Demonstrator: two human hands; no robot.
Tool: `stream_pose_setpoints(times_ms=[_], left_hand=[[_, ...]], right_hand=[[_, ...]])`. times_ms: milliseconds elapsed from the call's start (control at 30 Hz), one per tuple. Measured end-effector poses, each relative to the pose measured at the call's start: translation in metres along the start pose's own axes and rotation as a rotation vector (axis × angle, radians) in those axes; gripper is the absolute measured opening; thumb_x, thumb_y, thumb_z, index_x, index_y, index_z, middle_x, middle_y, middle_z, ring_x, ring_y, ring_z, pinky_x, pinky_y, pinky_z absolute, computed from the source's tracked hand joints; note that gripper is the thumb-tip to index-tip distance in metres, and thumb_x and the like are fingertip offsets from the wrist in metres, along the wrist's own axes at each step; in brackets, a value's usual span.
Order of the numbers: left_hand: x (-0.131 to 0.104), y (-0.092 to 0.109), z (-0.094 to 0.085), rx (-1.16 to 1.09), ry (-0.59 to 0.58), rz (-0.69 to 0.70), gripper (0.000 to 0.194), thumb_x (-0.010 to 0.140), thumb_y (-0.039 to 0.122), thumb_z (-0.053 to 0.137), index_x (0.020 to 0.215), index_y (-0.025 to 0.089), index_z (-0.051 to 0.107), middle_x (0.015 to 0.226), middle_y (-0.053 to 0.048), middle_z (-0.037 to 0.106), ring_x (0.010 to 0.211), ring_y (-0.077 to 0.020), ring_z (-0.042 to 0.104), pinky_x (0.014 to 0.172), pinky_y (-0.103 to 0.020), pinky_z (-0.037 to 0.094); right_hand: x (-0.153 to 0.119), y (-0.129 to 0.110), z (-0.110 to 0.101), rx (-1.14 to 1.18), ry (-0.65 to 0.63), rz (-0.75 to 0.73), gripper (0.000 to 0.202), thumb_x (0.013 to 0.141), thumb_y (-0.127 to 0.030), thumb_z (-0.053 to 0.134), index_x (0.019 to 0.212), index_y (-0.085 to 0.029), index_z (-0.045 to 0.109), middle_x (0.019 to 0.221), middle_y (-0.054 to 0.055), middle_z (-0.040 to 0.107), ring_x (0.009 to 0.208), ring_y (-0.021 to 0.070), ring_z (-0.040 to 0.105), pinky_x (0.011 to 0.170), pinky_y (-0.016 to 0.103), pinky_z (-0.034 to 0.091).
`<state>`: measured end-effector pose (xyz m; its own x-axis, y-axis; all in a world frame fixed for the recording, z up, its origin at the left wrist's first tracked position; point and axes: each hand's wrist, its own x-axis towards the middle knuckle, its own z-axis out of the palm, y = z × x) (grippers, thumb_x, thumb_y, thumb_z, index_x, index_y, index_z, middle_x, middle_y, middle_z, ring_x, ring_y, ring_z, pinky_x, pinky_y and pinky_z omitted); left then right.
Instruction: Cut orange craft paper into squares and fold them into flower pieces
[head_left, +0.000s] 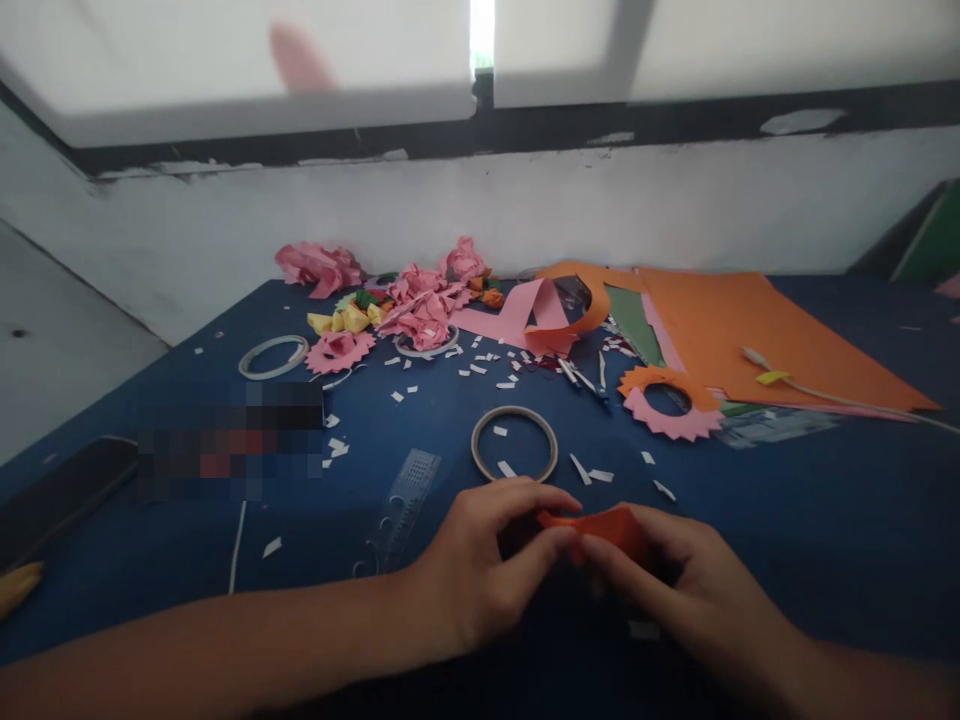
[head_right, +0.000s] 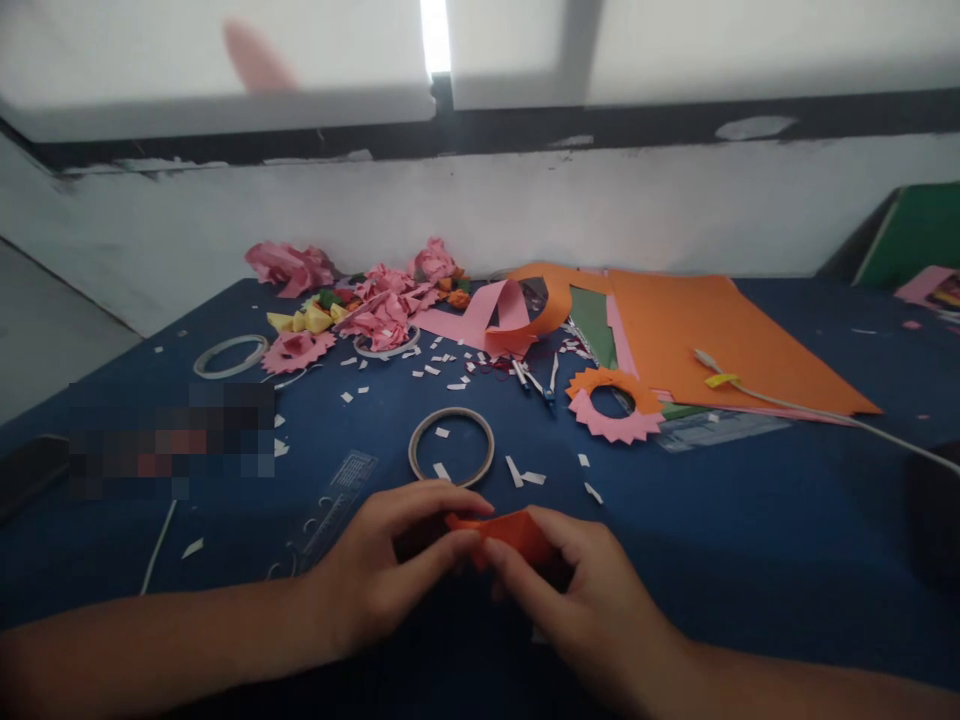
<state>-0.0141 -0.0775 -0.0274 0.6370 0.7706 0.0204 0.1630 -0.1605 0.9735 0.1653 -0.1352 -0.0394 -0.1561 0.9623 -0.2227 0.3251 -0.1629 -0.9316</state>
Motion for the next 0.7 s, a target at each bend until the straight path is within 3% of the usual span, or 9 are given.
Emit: stream_pose_setpoints(times_ms=[67, 200, 333, 467, 600, 700], left_hand=[[0.002, 0.002, 0.0, -0.103, -0.031, -0.091, 0.016, 0.084, 0.023, 0.056, 0.09, 0.011, 0.064, 0.074, -0.004, 0.063, 0.059, -0.01, 0.057, 0.054, -0.021, 0.046], [0.003, 0.002, 0.001, -0.15, -0.029, -0.095, 0.013, 0.084, 0.022, 0.055, 0.087, 0.011, 0.062, 0.073, -0.002, 0.059, 0.058, -0.0077, 0.055, 0.054, -0.019, 0.044], [0.003, 0.0, 0.001, -0.152, -0.001, -0.074, 0.019, 0.085, 0.023, 0.053, 0.101, 0.014, 0.058, 0.075, 0.0, 0.055, 0.058, -0.0079, 0.054, 0.051, -0.019, 0.043], [-0.001, 0.0, -0.002, 0.027, 0.007, 0.057, 0.02, 0.089, 0.022, 0.049, 0.102, 0.017, 0.062, 0.086, -0.003, 0.057, 0.072, -0.0115, 0.056, 0.063, -0.023, 0.045], [-0.006, -0.001, -0.003, 0.197, -0.109, 0.232, 0.036, 0.086, 0.027, 0.055, 0.121, 0.017, 0.053, 0.113, -0.009, 0.054, 0.095, -0.0183, 0.056, 0.083, -0.032, 0.048], [-0.006, -0.003, -0.002, 0.274, -0.181, 0.296, 0.032, 0.087, 0.019, 0.049, 0.118, 0.014, 0.052, 0.106, -0.01, 0.055, 0.093, -0.0172, 0.055, 0.083, -0.03, 0.047]], right_hand=[[0.0, 0.0, -0.001, -0.009, 0.002, -0.004, 0.041, 0.084, -0.053, 0.05, 0.071, -0.016, 0.058, 0.064, 0.002, 0.058, 0.053, 0.0075, 0.051, 0.047, 0.017, 0.041], [0.002, 0.001, -0.007, 0.007, -0.079, -0.031, 0.038, 0.086, -0.051, 0.05, 0.076, -0.016, 0.059, 0.067, 0.001, 0.058, 0.056, 0.0067, 0.051, 0.05, 0.017, 0.041], [0.003, 0.003, -0.015, 0.058, -0.183, -0.042, 0.034, 0.089, -0.049, 0.047, 0.088, -0.017, 0.06, 0.075, 0.001, 0.06, 0.062, 0.0075, 0.054, 0.054, 0.017, 0.043], [0.005, 0.002, -0.017, 0.07, -0.154, -0.072, 0.032, 0.089, -0.047, 0.049, 0.089, -0.017, 0.061, 0.075, 0.002, 0.062, 0.065, 0.0085, 0.057, 0.058, 0.018, 0.046], [0.007, 0.002, -0.014, 0.046, -0.091, -0.146, 0.034, 0.085, -0.05, 0.054, 0.082, -0.017, 0.062, 0.072, 0.002, 0.062, 0.065, 0.0097, 0.058, 0.057, 0.019, 0.047], [0.005, 0.003, -0.012, 0.026, -0.055, -0.131, 0.039, 0.078, -0.057, 0.059, 0.078, -0.018, 0.056, 0.063, -0.001, 0.056, 0.054, 0.0094, 0.054, 0.047, 0.019, 0.043]])
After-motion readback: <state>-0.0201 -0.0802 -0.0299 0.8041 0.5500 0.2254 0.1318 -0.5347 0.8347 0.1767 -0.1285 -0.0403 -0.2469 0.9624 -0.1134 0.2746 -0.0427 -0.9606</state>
